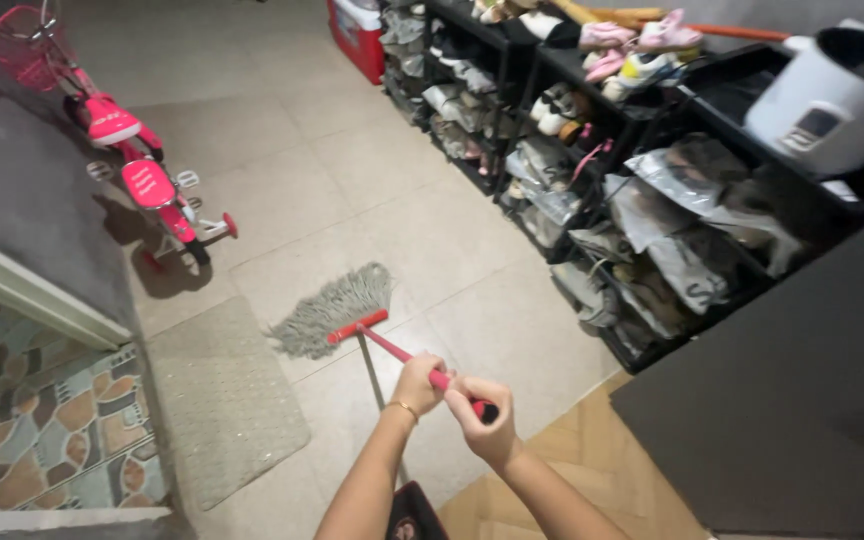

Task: Mop the tiled floor in a narrow hallway or entryway area.

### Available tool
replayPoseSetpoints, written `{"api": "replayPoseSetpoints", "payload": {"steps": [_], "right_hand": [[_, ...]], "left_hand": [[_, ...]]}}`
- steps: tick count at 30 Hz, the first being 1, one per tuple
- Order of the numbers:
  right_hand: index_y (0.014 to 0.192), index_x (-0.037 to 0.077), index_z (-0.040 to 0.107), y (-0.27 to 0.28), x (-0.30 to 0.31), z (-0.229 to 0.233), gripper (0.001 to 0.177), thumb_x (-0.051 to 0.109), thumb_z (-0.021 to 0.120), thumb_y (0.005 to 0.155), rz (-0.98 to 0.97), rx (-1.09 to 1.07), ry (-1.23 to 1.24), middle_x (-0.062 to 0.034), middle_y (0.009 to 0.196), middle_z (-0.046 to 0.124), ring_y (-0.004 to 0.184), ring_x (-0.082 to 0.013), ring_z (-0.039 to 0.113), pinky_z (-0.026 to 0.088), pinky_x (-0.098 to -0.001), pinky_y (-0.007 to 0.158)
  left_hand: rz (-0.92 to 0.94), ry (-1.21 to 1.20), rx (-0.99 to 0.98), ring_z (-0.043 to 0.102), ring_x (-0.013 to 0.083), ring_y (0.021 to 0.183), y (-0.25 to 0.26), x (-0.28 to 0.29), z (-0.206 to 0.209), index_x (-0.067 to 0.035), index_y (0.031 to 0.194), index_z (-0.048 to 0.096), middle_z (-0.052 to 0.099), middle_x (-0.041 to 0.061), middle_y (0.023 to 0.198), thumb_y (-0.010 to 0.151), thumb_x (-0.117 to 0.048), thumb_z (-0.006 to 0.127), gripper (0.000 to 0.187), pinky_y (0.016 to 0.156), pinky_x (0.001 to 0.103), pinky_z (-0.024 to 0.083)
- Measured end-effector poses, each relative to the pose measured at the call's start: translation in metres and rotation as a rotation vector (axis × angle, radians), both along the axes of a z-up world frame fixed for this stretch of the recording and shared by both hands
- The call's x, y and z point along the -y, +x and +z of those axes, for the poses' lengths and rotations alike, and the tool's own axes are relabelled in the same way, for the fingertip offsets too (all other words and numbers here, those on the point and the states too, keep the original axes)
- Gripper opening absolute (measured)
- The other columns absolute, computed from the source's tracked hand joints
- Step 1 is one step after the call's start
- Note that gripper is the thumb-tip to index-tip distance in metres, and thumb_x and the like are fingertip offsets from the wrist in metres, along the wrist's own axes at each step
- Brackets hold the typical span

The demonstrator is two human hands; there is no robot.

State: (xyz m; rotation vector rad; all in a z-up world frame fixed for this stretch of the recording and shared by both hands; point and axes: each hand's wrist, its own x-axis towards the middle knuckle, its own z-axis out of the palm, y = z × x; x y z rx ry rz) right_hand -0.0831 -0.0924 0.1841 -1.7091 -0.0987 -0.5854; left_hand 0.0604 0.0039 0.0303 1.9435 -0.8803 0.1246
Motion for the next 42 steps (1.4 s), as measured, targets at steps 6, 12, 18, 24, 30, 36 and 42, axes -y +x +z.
{"api": "replayPoseSetpoints", "payload": {"steps": [6, 12, 18, 24, 30, 36, 42], "right_hand": [[0.062, 0.001, 0.049, -0.084, 0.036, 0.034, 0.032, 0.001, 0.066, 0.089, -0.047, -0.061, -0.017, 0.0007, 0.058, 0.045, 0.056, -0.0068, 0.041, 0.033, -0.029, 0.05], [0.068, 0.003, 0.043, -0.114, 0.047, 0.005, 0.034, 0.001, 0.062, 0.097, -0.038, 0.112, 0.224, -0.0007, 0.068, 0.047, 0.065, -0.0098, 0.043, 0.037, -0.0294, 0.059], [0.068, 0.0, 0.051, -0.094, 0.052, -0.066, 0.022, -0.004, 0.06, 0.089, -0.055, 0.031, 0.013, -0.0058, 0.067, 0.052, 0.062, -0.0153, 0.05, 0.043, -0.0309, 0.058], [0.068, 0.001, 0.047, 0.012, 0.061, -0.115, 0.027, -0.007, 0.06, 0.09, -0.061, 0.147, -0.006, -0.0078, 0.067, 0.05, 0.063, -0.0179, 0.048, 0.046, -0.0327, 0.063], [0.069, 0.0, 0.054, 0.143, 0.067, -0.102, 0.021, -0.004, 0.063, 0.087, -0.103, 0.148, -0.023, -0.0098, 0.07, 0.059, 0.061, -0.017, 0.057, 0.046, -0.0309, 0.057], [0.065, 0.001, 0.051, 0.187, 0.092, -0.083, 0.027, -0.003, 0.063, 0.089, -0.121, 0.087, -0.007, -0.0063, 0.063, 0.056, 0.056, -0.0115, 0.05, 0.041, -0.0288, 0.053], [0.065, 0.002, 0.051, 0.158, 0.121, -0.07, 0.03, 0.001, 0.063, 0.093, -0.161, 0.06, -0.051, -0.0029, 0.059, 0.047, 0.056, -0.0077, 0.045, 0.038, -0.0275, 0.052]], "left_hand": [[-0.041, -0.14, -0.002, 0.059, 0.0353, 0.055, -0.09, 0.057, 0.032, -0.008, 0.058, 0.056, 0.057, 0.016, 0.058, 0.083, -0.02, 0.073, 0.032, 0.052, 0.044, 0.048], [-0.12, -0.09, 0.052, 0.062, 0.0373, 0.061, -0.105, 0.081, 0.013, -0.007, 0.057, 0.054, 0.06, 0.017, 0.062, 0.081, -0.019, 0.072, 0.032, 0.057, 0.045, 0.05], [-0.166, 0.205, -0.056, 0.062, 0.0385, 0.077, -0.061, 0.076, -0.044, -0.004, 0.063, 0.059, 0.063, 0.018, 0.072, 0.081, -0.018, 0.072, 0.026, 0.075, 0.047, 0.049], [0.138, 0.568, -0.222, 0.046, 0.0322, 0.133, 0.025, 0.081, -0.049, -0.019, 0.104, 0.071, 0.053, 0.01, 0.139, 0.078, -0.026, 0.08, 0.028, 0.109, 0.062, 0.033], [0.206, 0.884, -0.443, 0.023, 0.0286, 0.155, 0.141, 0.093, -0.017, -0.036, 0.145, 0.046, 0.025, 0.003, 0.166, 0.081, -0.022, 0.08, 0.074, 0.121, 0.064, 0.024], [0.167, 0.735, -0.339, 0.03, 0.0261, 0.153, 0.193, 0.111, -0.039, -0.033, 0.135, 0.059, 0.037, 0.003, 0.162, 0.084, -0.014, 0.071, 0.056, 0.119, 0.064, 0.027], [0.11, 0.699, -0.228, 0.037, 0.0287, 0.146, 0.17, 0.137, -0.035, -0.026, 0.121, 0.066, 0.047, 0.009, 0.152, 0.081, -0.02, 0.076, 0.041, 0.119, 0.066, 0.022]]}}
